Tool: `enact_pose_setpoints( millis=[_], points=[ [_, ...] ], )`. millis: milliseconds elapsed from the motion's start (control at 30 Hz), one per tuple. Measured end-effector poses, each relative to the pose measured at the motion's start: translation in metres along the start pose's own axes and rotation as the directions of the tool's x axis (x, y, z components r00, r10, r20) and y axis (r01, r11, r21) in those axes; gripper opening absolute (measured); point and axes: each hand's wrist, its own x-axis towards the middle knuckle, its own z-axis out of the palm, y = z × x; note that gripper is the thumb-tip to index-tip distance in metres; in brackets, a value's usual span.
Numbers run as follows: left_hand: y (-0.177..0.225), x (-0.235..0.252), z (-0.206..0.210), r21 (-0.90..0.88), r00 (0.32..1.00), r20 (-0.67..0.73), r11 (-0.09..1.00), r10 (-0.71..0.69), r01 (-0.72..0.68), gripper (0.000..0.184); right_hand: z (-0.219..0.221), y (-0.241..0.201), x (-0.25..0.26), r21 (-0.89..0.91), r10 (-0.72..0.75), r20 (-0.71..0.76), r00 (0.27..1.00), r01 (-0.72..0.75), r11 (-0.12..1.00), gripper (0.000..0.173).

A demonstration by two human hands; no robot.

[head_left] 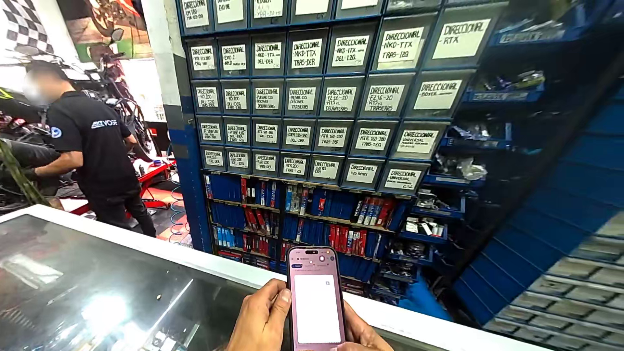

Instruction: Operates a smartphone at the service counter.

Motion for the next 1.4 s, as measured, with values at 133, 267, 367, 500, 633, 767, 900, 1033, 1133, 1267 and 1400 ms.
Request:
enact_pose_setpoints(
  millis=[133,267,367,500,633,767,900,1033,1133,1267,1400],
  points=[
    [0.0000,0.0003,0.0007,-0.001,1.000,-0.006,1.000,0.002,-0.002,0.028,-0.0021,0.0007,0.0005,0.023,0.000,0.008,1.000,-0.001,1.000,0.069],
    [0.0000,0.0002,-0.0003,-0.004,1.000,-0.003,1.000,0.000,0.000,0.028,-0.0024,0.0014,0.0011,0.040,0.008,-0.007,1.000,-0.007,0.999,0.066],
    [0.0001,0.0001,-0.0001,-0.008,1.000,-0.008,1.000,0.001,-0.001,0.028,-0.0020,0.0012,0.0013,0.068,0.028,-0.023,0.999,-0.027,0.997,0.062],
    [-0.0006,0.0000,-0.0002,-0.023,1.000,-0.001,1.000,0.006,-0.006,0.027,-0.0004,0.0005,0.0019,0.085,0.042,-0.042,0.998,-0.038,0.996,0.057],
    [-0.0007,0.0000,0.0002,-0.030,1.000,-0.003,1.000,0.004,-0.004,0.027,-0.0035,0.0013,0.0012,0.061,0.006,0.021,1.000,-0.008,0.998,0.066],
    [-0.0004,-0.0001,0.0001,-0.025,1.000,-0.004,1.000,-0.010,0.010,0.029,-0.0042,0.0024,0.0017,0.058,-0.021,0.031,0.999,0.019,0.998,0.072],
    [-0.0022,0.0004,0.0005,-0.034,1.000,-0.002,0.999,-0.009,0.009,0.029,-0.0048,0.0005,0.0001,0.046,-0.018,0.072,0.997,0.015,0.999,0.072],
    [-0.0010,0.0006,0.0003,-0.029,1.000,-0.002,0.999,-0.016,0.016,0.029,-0.0067,0.0031,0.0021,0.049,-0.040,0.061,0.997,0.037,0.998,0.074],
    [-0.0010,0.0007,0.0009,-0.027,1.000,-0.009,1.000,-0.012,0.012,0.029,-0.0074,0.0033,0.0028,0.049,-0.037,0.059,0.998,0.034,0.998,0.075],
    [-0.0009,0.0009,0.0006,-0.017,1.000,-0.010,1.000,-0.012,0.012,0.029,-0.0055,0.0023,0.0025,0.024,-0.033,0.038,0.999,0.033,0.999,0.076],
    [-0.0007,0.0010,0.0003,-0.027,1.000,-0.003,1.000,-0.010,0.010,0.029,-0.0057,0.0013,0.0016,0.037,-0.022,0.076,0.997,0.019,0.999,0.075]
  ],
)
